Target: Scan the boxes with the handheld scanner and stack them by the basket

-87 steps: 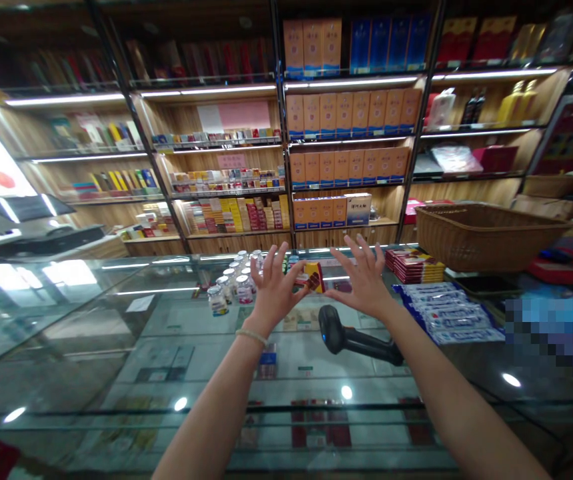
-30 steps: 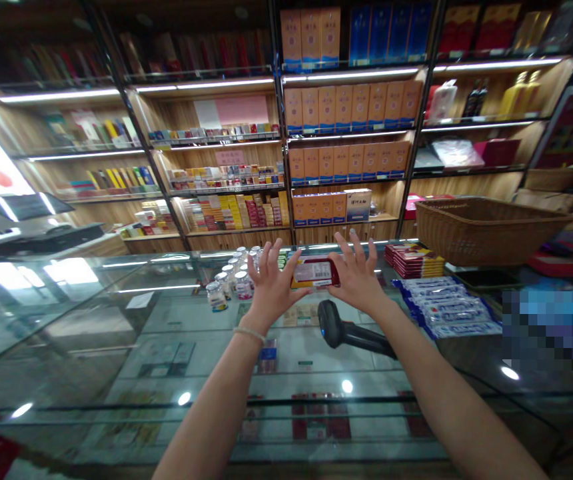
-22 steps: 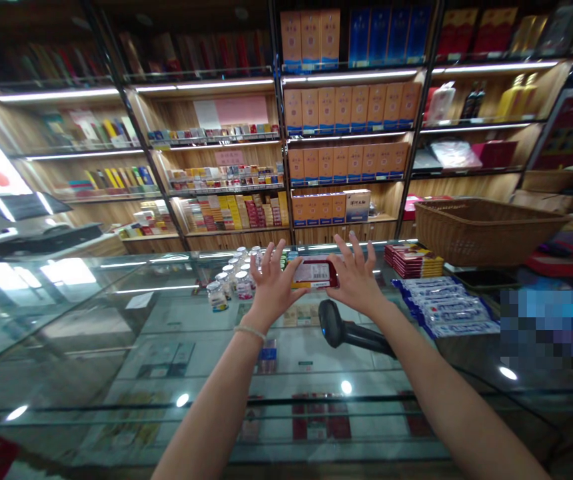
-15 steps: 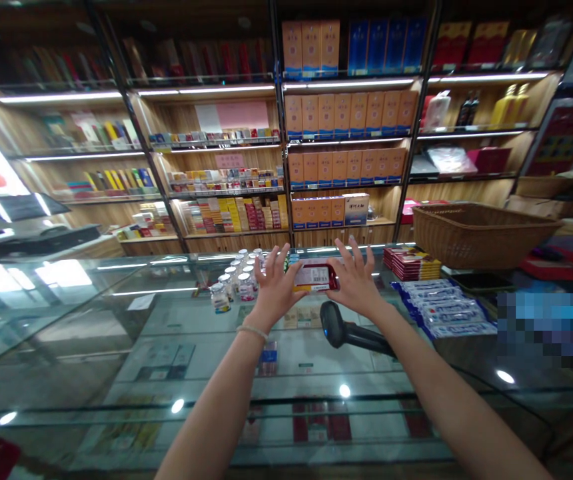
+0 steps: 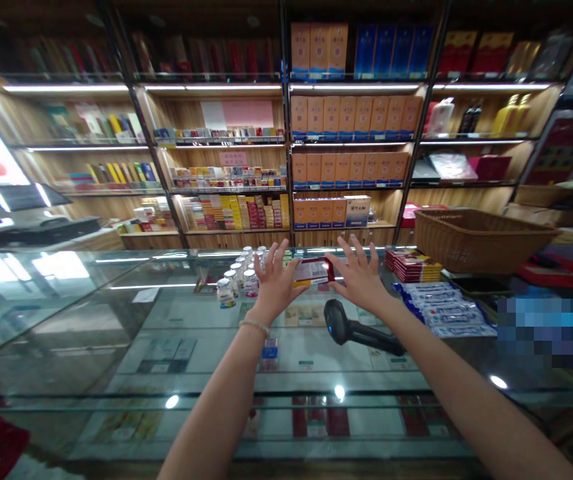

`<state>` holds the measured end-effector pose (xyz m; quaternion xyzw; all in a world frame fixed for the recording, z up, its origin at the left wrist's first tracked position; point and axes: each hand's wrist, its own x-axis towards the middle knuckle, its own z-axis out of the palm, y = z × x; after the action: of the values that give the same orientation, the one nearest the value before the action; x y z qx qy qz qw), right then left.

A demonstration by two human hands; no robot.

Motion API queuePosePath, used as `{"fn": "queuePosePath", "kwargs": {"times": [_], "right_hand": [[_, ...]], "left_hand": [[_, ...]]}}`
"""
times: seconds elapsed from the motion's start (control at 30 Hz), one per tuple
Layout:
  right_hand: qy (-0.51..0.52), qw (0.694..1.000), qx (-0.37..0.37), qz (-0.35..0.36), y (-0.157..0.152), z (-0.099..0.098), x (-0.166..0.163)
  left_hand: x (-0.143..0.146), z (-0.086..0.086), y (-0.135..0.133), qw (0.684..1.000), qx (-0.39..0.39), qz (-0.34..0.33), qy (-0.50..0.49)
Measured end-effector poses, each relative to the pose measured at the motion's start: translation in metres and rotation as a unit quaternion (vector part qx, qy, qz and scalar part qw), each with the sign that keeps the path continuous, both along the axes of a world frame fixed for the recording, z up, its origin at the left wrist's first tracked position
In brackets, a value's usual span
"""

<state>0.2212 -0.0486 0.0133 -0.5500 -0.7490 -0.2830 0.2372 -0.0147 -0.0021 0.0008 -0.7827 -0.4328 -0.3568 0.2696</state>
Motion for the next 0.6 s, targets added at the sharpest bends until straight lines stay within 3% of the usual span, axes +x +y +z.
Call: {"fn": "queuePosePath", "kwargs": {"times": [0.17,0.4,0.6], "right_hand": [[0.013,1.0,-0.018,-0.017,-0.026,-0.004,0.013],[0.027,0.994,-0.105,0.0,-0.071,-0.035,0.022],[0.031,0.987,-0.151,0.039,-0.082,-0.056,0.021]], "left_hand": [[-0.004,0.0,0.002,1.0,-0.009,0.005,-0.01],[-0.005,0.004,-0.002,1.0,-0.019,0.002,-0.023],[-0.006,0.005,-0.003,0.999,-0.022,0.014,-0.021]]}}
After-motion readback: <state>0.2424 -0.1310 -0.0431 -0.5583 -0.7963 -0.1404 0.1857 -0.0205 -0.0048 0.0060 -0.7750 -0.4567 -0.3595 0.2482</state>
